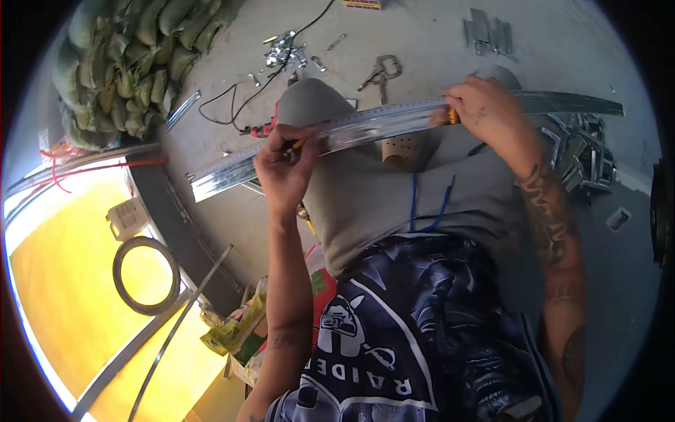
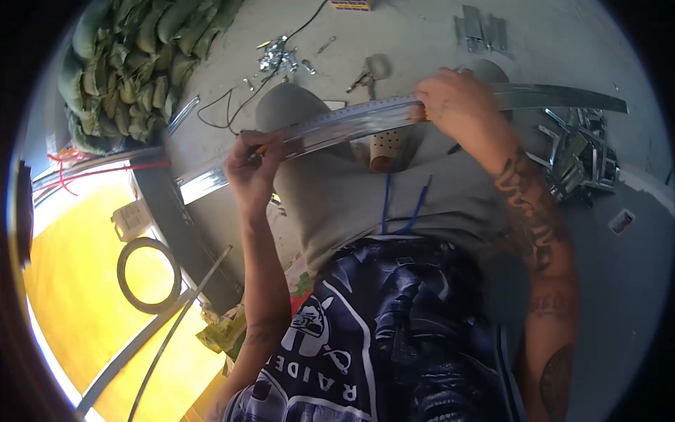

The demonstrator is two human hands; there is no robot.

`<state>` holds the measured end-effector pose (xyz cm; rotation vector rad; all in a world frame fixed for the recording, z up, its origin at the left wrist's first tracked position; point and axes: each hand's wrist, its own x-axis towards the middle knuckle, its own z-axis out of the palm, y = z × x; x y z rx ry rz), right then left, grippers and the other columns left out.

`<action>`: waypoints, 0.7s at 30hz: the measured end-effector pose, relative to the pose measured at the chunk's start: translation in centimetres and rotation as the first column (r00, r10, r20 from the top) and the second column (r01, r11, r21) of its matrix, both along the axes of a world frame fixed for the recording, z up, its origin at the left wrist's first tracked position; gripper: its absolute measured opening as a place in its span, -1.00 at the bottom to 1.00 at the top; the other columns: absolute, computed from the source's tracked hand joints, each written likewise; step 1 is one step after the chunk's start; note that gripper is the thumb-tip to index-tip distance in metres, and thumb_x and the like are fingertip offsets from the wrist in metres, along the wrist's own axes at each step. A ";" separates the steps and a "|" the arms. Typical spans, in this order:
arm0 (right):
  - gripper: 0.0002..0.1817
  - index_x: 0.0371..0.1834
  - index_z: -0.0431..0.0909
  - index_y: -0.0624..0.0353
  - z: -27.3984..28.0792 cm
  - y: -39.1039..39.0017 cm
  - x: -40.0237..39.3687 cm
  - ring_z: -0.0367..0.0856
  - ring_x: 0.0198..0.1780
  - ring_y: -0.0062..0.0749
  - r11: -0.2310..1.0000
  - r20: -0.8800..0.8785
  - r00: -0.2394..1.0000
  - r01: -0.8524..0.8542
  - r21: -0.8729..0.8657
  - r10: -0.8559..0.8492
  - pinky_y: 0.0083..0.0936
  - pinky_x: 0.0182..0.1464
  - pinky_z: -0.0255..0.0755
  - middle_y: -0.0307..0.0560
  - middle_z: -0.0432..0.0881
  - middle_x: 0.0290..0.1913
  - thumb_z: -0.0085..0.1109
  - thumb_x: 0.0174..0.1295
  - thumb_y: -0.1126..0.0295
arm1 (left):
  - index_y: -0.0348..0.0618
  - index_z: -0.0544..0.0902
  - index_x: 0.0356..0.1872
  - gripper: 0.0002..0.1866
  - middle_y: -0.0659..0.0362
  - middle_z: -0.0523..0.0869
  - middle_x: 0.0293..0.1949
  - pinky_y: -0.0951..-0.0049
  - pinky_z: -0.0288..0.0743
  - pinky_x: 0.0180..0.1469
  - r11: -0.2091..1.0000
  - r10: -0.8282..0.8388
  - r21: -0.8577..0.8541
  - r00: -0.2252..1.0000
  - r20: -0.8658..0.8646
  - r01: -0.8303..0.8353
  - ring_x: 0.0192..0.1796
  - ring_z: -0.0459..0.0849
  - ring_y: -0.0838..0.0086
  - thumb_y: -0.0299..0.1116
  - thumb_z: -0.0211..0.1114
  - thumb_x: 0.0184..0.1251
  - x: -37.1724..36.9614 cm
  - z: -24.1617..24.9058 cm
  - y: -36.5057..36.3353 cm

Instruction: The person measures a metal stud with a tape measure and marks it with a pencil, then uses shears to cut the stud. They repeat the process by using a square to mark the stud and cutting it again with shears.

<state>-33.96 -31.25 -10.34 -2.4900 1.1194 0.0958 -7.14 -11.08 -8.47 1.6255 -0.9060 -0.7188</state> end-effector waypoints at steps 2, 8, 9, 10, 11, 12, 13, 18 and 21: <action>-0.71 -0.01 0.78 0.03 0.1 0.1 0.1 0.67 -0.11 0.11 0.999 -0.013 1.000 -0.019 -0.032 0.018 -0.10 -0.03 0.55 0.07 0.70 -0.13 0.09 0.49 0.20 | -0.26 0.63 -0.21 -0.91 0.28 0.70 -0.27 0.61 0.55 -0.11 1.000 -0.002 0.016 1.000 0.001 0.002 -0.24 0.60 0.72 -0.64 0.35 0.36 0.4 -0.2 0.2; -0.73 -0.02 0.78 -0.02 0.5 1.0 0.1 0.66 -0.10 0.09 0.996 -0.018 1.000 0.008 -0.083 -0.009 -0.08 -0.06 0.58 0.04 0.68 -0.14 0.10 0.49 0.18 | -0.29 0.59 -0.18 -0.93 0.18 0.70 -0.39 0.54 0.56 -0.23 0.997 -0.076 0.028 0.979 0.191 0.072 -0.37 0.63 0.59 -0.59 0.23 0.36 -1.5 -0.4 -1.6; -0.73 -0.02 0.78 -0.02 0.4 1.1 0.1 0.66 -0.10 0.09 0.997 -0.020 1.000 0.009 -0.080 -0.011 -0.08 -0.06 0.58 0.04 0.68 -0.14 0.10 0.49 0.18 | -0.28 0.58 -0.19 -0.92 0.14 0.71 -0.40 0.51 0.57 -0.24 0.997 -0.076 0.035 0.968 0.240 0.069 -0.39 0.67 0.53 -0.57 0.22 0.34 -1.8 -0.6 -1.7; -0.73 -0.02 0.78 -0.03 0.2 1.2 0.0 0.66 -0.10 0.08 0.996 -0.017 1.000 0.018 -0.087 -0.020 -0.08 -0.08 0.58 0.03 0.68 -0.13 0.11 0.48 0.17 | -0.28 0.58 -0.19 -0.92 0.14 0.71 -0.40 0.51 0.57 -0.24 0.997 -0.079 0.038 0.968 0.239 0.072 -0.39 0.67 0.53 -0.57 0.22 0.34 -2.0 -0.6 -1.8; -0.73 -0.02 0.78 -0.04 0.1 1.3 0.0 0.66 -0.10 0.08 0.995 -0.014 0.999 0.028 -0.093 -0.030 -0.07 -0.09 0.59 0.02 0.67 -0.12 0.11 0.48 0.17 | -0.26 0.58 -0.21 -0.91 0.10 0.72 -0.38 0.47 0.59 -0.23 0.994 -0.089 0.092 0.934 0.345 0.061 -0.38 0.71 0.43 -0.57 0.24 0.29 -2.2 -0.5 -1.9; -0.73 -0.02 0.78 -0.04 0.2 1.4 0.1 0.66 -0.10 0.08 0.996 -0.014 0.999 0.032 -0.089 -0.034 -0.07 -0.09 0.59 0.02 0.67 -0.12 0.11 0.48 0.17 | -0.25 0.58 -0.22 -0.89 0.07 0.73 -0.37 0.43 0.60 -0.22 0.988 -0.105 0.146 0.889 0.446 0.044 -0.37 0.75 0.34 -0.57 0.25 0.24 -2.3 -0.5 -1.9; -0.73 -0.02 0.79 -0.04 0.3 1.5 0.1 0.67 -0.11 0.07 0.993 -0.018 0.999 0.034 -0.111 -0.037 -0.07 -0.10 0.59 0.03 0.67 -0.10 0.12 0.48 0.16 | -0.25 0.58 -0.22 -0.89 0.07 0.73 -0.37 0.43 0.60 -0.22 0.988 -0.111 0.149 0.889 0.444 0.049 -0.37 0.75 0.34 -0.57 0.25 0.24 -2.2 -1.2 -1.8; -0.74 -0.10 0.79 -0.01 -0.6 0.6 0.0 0.71 -0.15 0.08 0.986 -0.013 1.000 -0.016 -0.167 0.014 -0.08 -0.12 0.60 0.08 0.64 -0.09 0.15 0.45 0.17 | -0.22 0.57 -0.25 -0.88 0.06 0.72 -0.39 0.32 0.58 -0.27 0.996 -0.033 -0.054 0.823 0.567 0.077 -0.38 0.74 0.18 -0.57 0.26 0.19 -2.2 -3.3 -1.4; -0.75 -0.18 0.78 0.05 -0.2 0.1 0.6 0.73 -0.20 0.08 0.993 -0.064 0.996 -0.070 -0.095 0.064 -0.10 -0.12 0.61 0.12 0.64 -0.11 0.17 0.43 0.19 | -0.22 0.58 -0.27 -0.90 0.06 0.71 -0.40 0.36 0.56 -0.30 0.998 -0.047 -0.006 0.811 0.584 0.062 -0.42 0.70 0.24 -0.57 0.26 0.20 -2.5 -2.9 -1.7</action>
